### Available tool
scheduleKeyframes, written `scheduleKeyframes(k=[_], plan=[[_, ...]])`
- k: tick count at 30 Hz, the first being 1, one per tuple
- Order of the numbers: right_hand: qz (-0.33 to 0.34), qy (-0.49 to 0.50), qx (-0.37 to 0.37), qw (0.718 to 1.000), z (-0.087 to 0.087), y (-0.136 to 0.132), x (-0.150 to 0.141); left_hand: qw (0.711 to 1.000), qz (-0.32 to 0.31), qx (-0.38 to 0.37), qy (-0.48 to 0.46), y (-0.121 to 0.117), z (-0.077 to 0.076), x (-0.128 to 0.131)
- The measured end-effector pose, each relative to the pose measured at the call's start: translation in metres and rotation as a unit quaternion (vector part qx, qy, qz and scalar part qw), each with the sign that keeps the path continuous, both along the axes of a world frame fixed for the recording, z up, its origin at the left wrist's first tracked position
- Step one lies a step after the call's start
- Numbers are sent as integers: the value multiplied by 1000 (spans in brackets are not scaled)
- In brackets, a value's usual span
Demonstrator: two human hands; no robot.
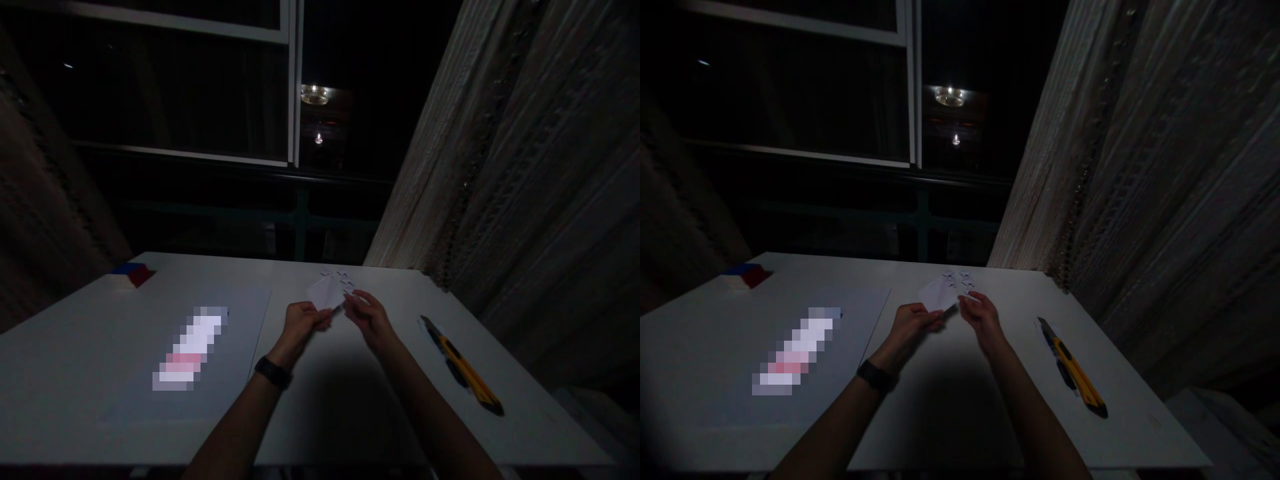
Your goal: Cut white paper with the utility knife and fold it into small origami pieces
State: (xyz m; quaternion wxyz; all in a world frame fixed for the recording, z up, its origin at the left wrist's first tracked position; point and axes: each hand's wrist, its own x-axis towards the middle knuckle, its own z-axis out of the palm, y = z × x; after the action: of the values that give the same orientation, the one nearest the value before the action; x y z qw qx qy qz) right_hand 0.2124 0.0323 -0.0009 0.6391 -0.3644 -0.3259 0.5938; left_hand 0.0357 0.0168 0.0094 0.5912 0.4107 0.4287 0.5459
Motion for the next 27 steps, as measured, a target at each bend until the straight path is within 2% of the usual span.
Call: scheduleKeyframes(k=[2, 5, 10, 13, 19, 24, 27], plan=[[32, -59, 33, 997, -4, -5, -21, 1000, -19, 7, 5, -2, 1, 3], [17, -126, 45, 991, -8, -8, -33, 998, -31, 15, 45, -3, 0, 6], [72, -222, 72, 970, -5, -5, -17, 994, -45, 39, 90, 4, -8, 2], [100, -244, 112, 958, -2, -6, -11, 991, -60, 48, 107, 8, -14, -2], [126, -284, 126, 942, 0, -8, -9, 979, -93, 72, 168, 14, -23, -4], [137, -343, 156, 916, 3, -11, -5, 967, -92, 74, 225, 14, -24, -3], [128, -362, 151, 911, 5, -12, -2, 965, -85, 74, 237, 11, -20, -2]])
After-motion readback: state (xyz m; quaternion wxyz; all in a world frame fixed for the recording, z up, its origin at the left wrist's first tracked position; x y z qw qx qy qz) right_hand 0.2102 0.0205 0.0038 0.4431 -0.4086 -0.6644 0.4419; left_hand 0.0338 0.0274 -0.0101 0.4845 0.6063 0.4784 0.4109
